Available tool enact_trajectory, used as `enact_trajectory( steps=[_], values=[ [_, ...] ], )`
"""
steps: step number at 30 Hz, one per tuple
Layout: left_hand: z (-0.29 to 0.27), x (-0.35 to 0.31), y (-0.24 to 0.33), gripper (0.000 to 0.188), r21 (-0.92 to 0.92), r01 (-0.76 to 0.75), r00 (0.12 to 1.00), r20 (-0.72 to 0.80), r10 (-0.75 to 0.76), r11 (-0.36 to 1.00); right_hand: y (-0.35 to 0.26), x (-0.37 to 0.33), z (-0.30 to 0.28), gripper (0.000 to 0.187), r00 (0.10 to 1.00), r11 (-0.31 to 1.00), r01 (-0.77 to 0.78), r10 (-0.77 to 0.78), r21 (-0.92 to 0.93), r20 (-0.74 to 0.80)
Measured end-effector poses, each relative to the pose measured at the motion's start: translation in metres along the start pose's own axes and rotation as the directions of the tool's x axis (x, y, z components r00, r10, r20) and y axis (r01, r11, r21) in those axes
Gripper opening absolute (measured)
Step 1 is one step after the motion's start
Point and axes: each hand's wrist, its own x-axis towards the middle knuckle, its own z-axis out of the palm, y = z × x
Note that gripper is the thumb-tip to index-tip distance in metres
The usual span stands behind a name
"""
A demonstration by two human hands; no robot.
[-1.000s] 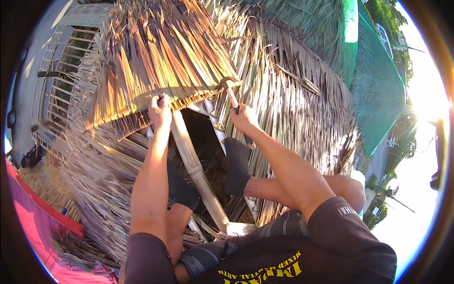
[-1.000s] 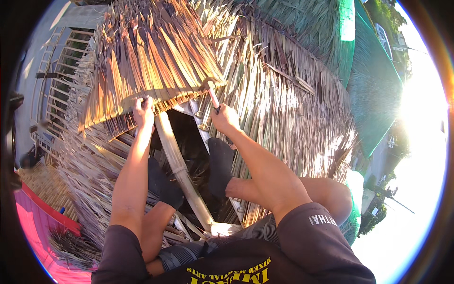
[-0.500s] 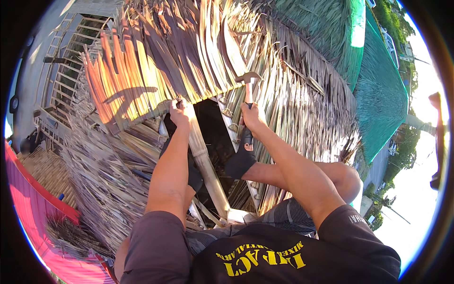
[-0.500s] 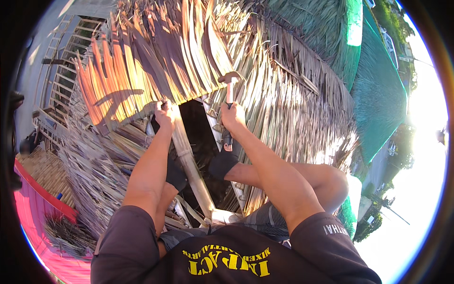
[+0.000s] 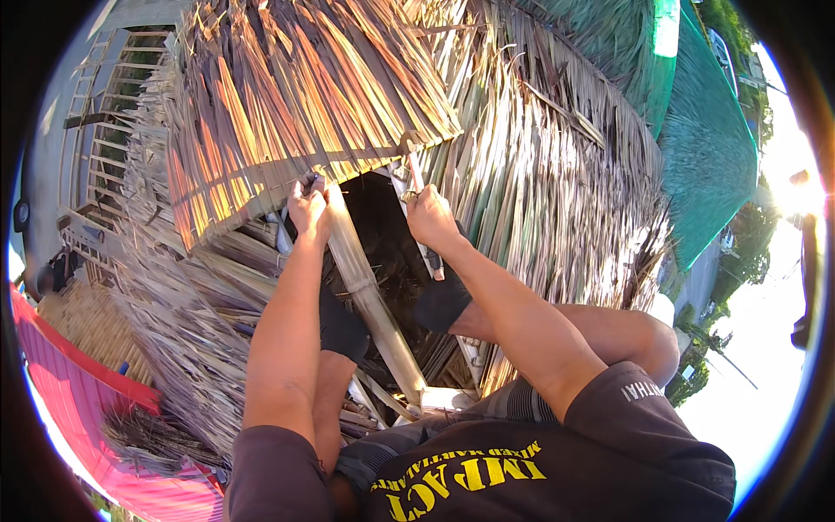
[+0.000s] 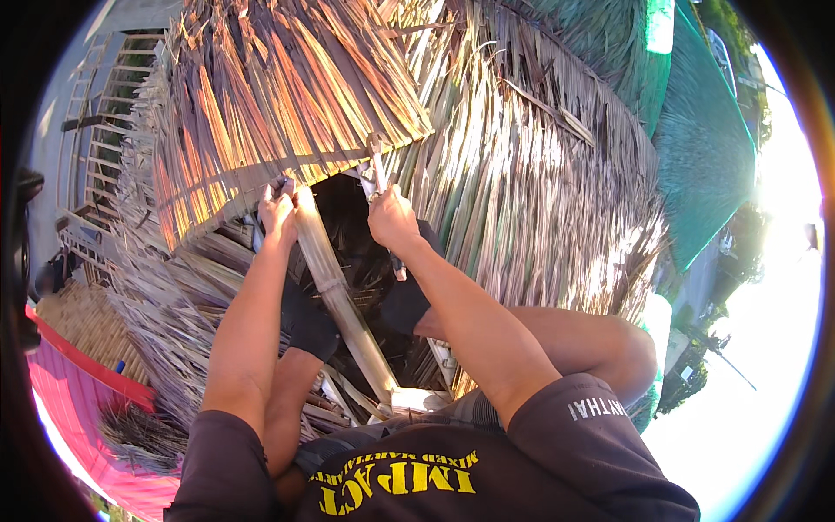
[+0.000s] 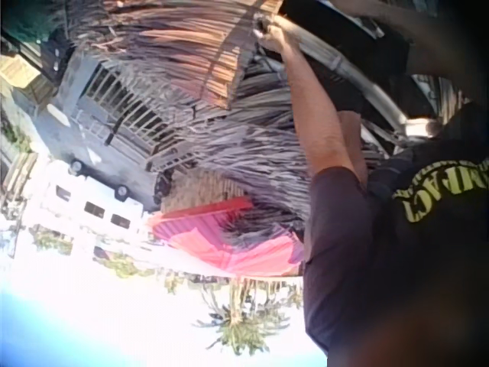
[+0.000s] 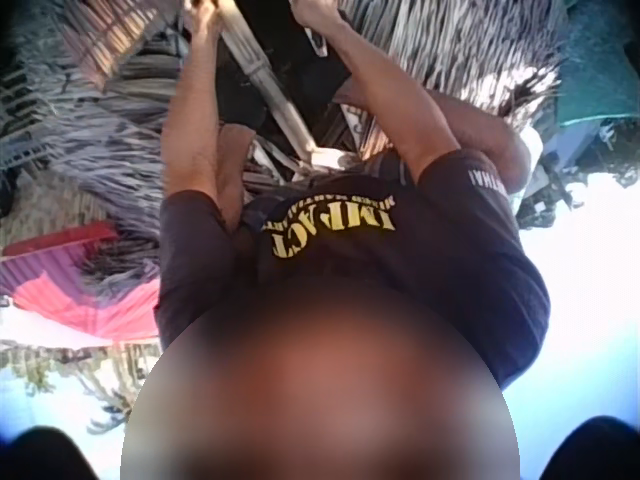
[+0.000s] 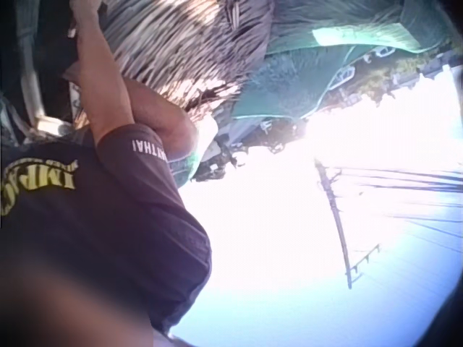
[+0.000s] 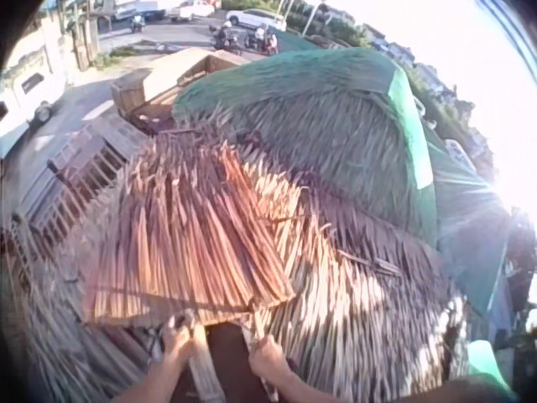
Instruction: The person secures thatched roof material to a wooden frame using a hammer and nails. They repeatedly position the thatch, place nails, and hammer them in while working on the roof surface.
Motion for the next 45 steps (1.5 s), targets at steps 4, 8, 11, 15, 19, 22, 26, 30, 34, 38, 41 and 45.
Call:
enact_trajectory(
  steps=[4,8,11,15,19,22,26,30,34,38,41,45],
  values=[
    [-0.052,-0.017,0.08,0.018,0.36,0.267,0.785,0.457,-0.418,0.894,0.009,0.005,0.007,0.031,0.995,0.989,-0.099,0.101,0.111,-0.006],
    [-0.003,-0.019,0.11,0.011,0.567,-0.376,0.86,0.508,0.049,0.733,0.012,0.0,0.019,0.031,0.993,0.978,-0.11,0.115,0.177,-0.019],
    [0.073,-0.011,0.085,0.024,0.519,-0.595,0.798,0.468,0.379,0.614,0.009,0.0,0.022,0.031,0.996,0.983,-0.079,0.086,0.165,-0.036],
    [0.112,-0.007,0.047,0.015,0.59,-0.7,0.708,0.499,0.5,0.402,-0.004,0.0,-0.003,0.029,0.989,0.973,-0.121,0.135,0.197,-0.064],
    [0.106,-0.006,0.038,0.015,0.592,-0.726,0.684,0.572,0.452,0.349,-0.021,-0.02,-0.037,0.029,0.991,0.978,0.0,0.028,0.21,-0.13],
    [0.103,-0.006,0.041,0.02,0.441,-0.821,0.57,0.598,0.563,0.363,-0.032,-0.033,-0.04,0.026,0.973,0.967,0.117,-0.066,0.227,-0.223],
    [0.106,-0.006,0.043,0.021,0.552,-0.792,0.602,0.63,0.491,0.261,-0.039,-0.022,-0.028,0.026,0.978,0.989,0.099,-0.076,0.112,-0.192],
    [0.105,-0.007,0.042,0.02,0.573,-0.725,0.688,0.563,0.458,0.383,-0.039,-0.017,-0.029,0.026,0.984,0.976,0.028,0.011,0.217,-0.177],
    [0.105,-0.007,0.039,0.015,0.57,-0.743,0.665,0.57,0.483,0.35,-0.035,-0.031,-0.027,0.026,0.967,0.946,0.102,-0.022,0.308,-0.253],
    [0.107,-0.009,0.04,0.016,0.622,-0.732,0.666,0.564,0.488,0.278,-0.029,-0.03,-0.015,0.026,0.983,0.982,0.017,0.018,0.189,-0.185],
    [0.111,-0.009,0.043,0.015,0.681,-0.69,0.713,0.58,0.394,0.246,-0.023,-0.018,-0.012,0.025,0.99,0.998,0.061,-0.058,0.024,-0.129],
    [0.102,-0.013,0.035,0.014,0.564,-0.781,0.608,0.589,0.533,0.267,-0.028,-0.035,-0.016,0.026,0.957,0.939,0.15,-0.059,0.31,-0.283]
  ],
)
